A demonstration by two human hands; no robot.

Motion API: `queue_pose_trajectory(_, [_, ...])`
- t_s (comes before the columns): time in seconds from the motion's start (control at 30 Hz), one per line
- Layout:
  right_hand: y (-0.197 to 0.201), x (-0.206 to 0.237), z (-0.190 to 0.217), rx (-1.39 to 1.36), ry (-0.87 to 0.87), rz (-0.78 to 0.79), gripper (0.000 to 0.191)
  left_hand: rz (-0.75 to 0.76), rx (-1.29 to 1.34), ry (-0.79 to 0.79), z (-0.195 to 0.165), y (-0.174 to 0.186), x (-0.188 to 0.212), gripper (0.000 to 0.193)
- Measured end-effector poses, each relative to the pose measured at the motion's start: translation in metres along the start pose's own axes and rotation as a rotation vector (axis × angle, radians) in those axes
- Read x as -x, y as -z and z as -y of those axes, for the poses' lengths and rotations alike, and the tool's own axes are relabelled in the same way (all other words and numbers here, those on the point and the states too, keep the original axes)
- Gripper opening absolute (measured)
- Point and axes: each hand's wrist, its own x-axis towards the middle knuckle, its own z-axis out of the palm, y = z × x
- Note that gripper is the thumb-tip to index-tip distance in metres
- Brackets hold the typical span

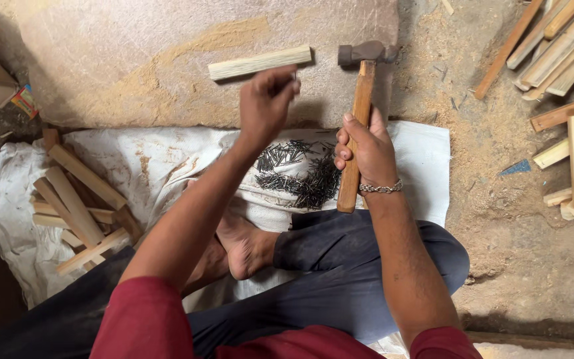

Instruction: The person sits on the floor and repeatedly hammers nails into small wooden blocks using a hammer. They pick up each block, position a nail, and strike it until the nail is driven in, then set the block aside.

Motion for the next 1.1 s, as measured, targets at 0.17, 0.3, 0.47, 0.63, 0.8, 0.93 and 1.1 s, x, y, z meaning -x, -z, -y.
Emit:
queue_pose_trajectory(0.17, [0.001, 0.000, 0.002, 0.012, -0.010, -0.021, 0.038, -0.109, -0.035, -0.323, 0.016, -0.022, -0.051, 0.007])
queue_pose_trajectory(0.3, [0.001, -0.002, 0.004, 0.026, -0.001, -0.018, 0.038, -0.108, -0.099, -0.397, 0.022, -0.024, -0.067, 0.001])
queue_pose_trajectory(0.47, [-0.001, -0.003, 0.006, 0.037, -0.004, -0.025, 0.041, -0.107, -0.138, -0.412, 0.018, -0.022, -0.070, 0.006])
queue_pose_trajectory(0.63, [-0.005, -0.004, 0.008, 0.048, -0.008, -0.030, 0.045, -0.118, -0.139, -0.445, 0.011, -0.020, -0.070, 0.004])
queue_pose_trajectory(0.8, [-0.007, -0.005, 0.007, 0.054, -0.013, -0.041, 0.045, -0.121, -0.142, -0.456, 0.009, -0.015, -0.067, 0.005])
queue_pose_trajectory(0.93, [-0.009, -0.005, 0.003, 0.072, 0.015, -0.031, 0.045, -0.154, -0.156, -0.521, 0.014, -0.018, -0.067, 0.006])
queue_pose_trajectory(1.1, [-0.020, -0.005, 0.000, 0.412, 0.119, -0.072, 0.065, -0.149, -0.144, -0.555, 0.030, -0.023, -0.071, 0.008])
